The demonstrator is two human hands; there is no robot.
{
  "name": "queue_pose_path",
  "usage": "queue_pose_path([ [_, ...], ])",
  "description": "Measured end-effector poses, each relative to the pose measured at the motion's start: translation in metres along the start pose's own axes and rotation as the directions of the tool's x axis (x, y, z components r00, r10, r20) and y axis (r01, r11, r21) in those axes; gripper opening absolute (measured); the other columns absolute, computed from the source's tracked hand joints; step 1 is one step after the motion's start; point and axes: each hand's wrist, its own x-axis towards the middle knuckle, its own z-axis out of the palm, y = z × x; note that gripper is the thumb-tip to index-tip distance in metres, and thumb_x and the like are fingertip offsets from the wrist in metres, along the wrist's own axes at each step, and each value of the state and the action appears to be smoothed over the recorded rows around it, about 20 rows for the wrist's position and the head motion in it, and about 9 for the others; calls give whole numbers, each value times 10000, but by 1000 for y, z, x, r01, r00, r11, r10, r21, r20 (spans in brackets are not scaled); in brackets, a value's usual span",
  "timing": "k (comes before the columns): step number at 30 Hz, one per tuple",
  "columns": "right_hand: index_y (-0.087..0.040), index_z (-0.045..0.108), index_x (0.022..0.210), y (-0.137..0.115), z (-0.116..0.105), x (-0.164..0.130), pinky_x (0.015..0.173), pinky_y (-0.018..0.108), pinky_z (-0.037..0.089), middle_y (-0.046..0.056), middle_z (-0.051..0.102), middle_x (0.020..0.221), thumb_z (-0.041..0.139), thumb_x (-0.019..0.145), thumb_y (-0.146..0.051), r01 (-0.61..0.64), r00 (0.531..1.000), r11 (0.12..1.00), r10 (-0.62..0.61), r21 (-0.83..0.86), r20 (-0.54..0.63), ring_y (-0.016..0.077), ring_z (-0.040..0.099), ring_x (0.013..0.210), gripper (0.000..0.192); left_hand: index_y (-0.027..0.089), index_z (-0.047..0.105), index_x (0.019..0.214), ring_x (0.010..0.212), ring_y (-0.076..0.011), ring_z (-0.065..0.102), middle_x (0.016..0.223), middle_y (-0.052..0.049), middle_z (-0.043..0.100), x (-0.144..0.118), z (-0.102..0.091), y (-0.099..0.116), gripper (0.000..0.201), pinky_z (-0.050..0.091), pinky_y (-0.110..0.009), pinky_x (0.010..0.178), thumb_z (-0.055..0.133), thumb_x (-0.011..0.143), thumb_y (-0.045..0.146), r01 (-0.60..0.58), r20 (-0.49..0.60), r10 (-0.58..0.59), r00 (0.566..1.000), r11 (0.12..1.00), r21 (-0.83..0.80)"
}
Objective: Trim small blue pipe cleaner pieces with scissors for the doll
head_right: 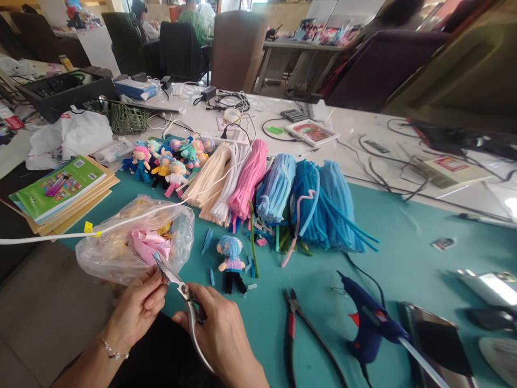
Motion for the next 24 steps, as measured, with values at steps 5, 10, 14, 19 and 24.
queue_pose_path([
  [5,-187,724,1118,0,2,4,533,240,488,49,735,767,666,899,-459,32,999,999,-31,19,-27,175,675,570,353,134,579,695,361,37,256,604,61,547,0,1,2,475,178,-117,337,951,522,374,29,21,-29,999,999,-26],
  [10,-177,730,1112,0,3,6,548,236,504,58,744,772,694,883,-429,53,997,998,-50,42,-57,177,687,591,343,128,589,687,357,43,270,620,50,573,0,2,3,478,182,-107,333,958,509,374,36,13,-36,999,999,-40],
  [14,-171,728,1126,2,5,6,554,236,506,63,753,793,722,865,-378,60,996,997,-57,57,-64,182,696,606,333,129,586,693,360,43,280,629,46,580,0,2,2,480,188,-103,331,958,511,370,36,14,-35,999,998,-51],
  [19,-171,732,1117,1,6,6,570,235,511,68,758,799,715,869,-356,51,997,996,-47,72,-62,182,701,616,310,131,580,711,363,39,283,636,46,581,0,2,2,483,194,-104,332,952,524,375,32,21,-31,999,998,-50],
  [24,-168,740,1093,-1,4,5,547,244,501,74,749,761,677,892,-415,24,999,998,-22,65,-42,182,680,578,326,137,568,726,362,34,286,647,41,590,-1,1,2,493,195,-108,332,946,537,391,17,16,-17,1000,999,-37],
])
